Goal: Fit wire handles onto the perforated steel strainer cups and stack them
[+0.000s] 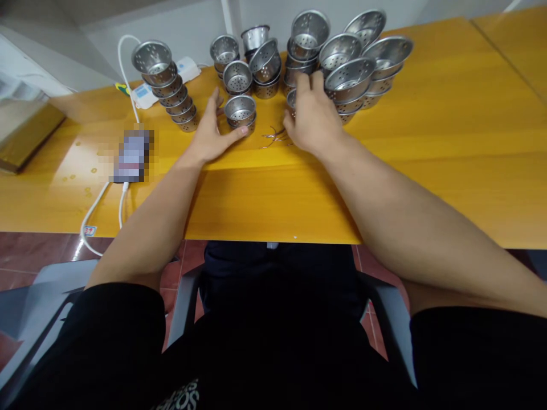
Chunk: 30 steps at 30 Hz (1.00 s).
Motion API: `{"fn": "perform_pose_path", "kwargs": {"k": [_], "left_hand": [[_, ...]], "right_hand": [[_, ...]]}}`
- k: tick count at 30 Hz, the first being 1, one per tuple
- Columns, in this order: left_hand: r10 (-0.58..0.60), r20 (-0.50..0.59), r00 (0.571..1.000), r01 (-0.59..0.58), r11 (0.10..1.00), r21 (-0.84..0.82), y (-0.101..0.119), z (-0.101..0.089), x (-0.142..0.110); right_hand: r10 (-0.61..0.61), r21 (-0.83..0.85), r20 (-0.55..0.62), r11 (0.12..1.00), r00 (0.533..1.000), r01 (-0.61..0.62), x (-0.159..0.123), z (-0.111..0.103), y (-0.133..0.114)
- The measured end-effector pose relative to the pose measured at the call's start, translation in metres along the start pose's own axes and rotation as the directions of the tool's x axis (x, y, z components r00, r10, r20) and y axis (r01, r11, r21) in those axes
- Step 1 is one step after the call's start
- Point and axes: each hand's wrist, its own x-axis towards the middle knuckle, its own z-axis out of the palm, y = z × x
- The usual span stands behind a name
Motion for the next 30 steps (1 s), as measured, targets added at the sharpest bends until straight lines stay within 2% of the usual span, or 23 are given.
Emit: {"fn": "perform_pose_path", "kwargs": {"k": [3,8,10,12,14,16,19,22,26,30], "left_hand": [[0.04,-0.014,0.999,-0.04,0.998,0.048,0.002,0.0,0.0],[0.103,-0.037,0.994,-0.101,0.993,0.061,0.013,-0.001,-0.001],[0.142,-0.043,0.989,-0.14,0.989,0.054,0.021,-0.002,-0.003],[0.184,-0.049,0.982,-0.181,0.981,0.064,0.032,-0.004,-0.005],[0.224,-0.052,0.973,-0.219,0.972,0.087,0.046,-0.006,-0.009],[0.254,-0.032,0.967,-0.25,0.962,0.11,0.063,-0.008,-0.014],[0.247,0.032,0.969,-0.249,0.96,0.127,0.087,-0.01,-0.022],[0.253,0.043,0.967,-0.256,0.958,0.132,0.101,-0.01,-0.026],[0.317,0.03,0.948,-0.318,0.938,0.139,0.099,-0.008,-0.024],[0.369,-0.019,0.929,-0.361,0.918,0.166,0.093,-0.005,-0.021]], "right_hand": [[0.097,-0.105,0.052,0.99,0.994,-0.091,0.005,0.001,0.004],[0.074,-0.111,0.005,0.991,0.997,-0.073,0.01,0.005,0.008],[-0.001,-0.05,-0.049,0.999,0.999,-0.001,0.008,0.002,0.006],[-0.145,0.076,-0.08,0.986,0.986,0.151,0.004,-0.003,0.003],[-0.298,0.217,-0.082,0.926,0.951,0.309,-0.002,-0.008,-0.004],[-0.381,0.29,-0.038,0.88,0.924,0.375,-0.009,-0.012,-0.013],[-0.399,0.288,0.059,0.885,0.915,0.367,-0.016,-0.014,-0.025],[-0.394,0.286,0.089,0.89,0.915,0.355,-0.018,-0.012,-0.03],[-0.437,0.292,0.098,0.872,0.894,0.394,-0.018,-0.007,-0.028],[-0.396,0.352,0.115,0.874,0.911,0.336,-0.019,-0.004,-0.028]]}}
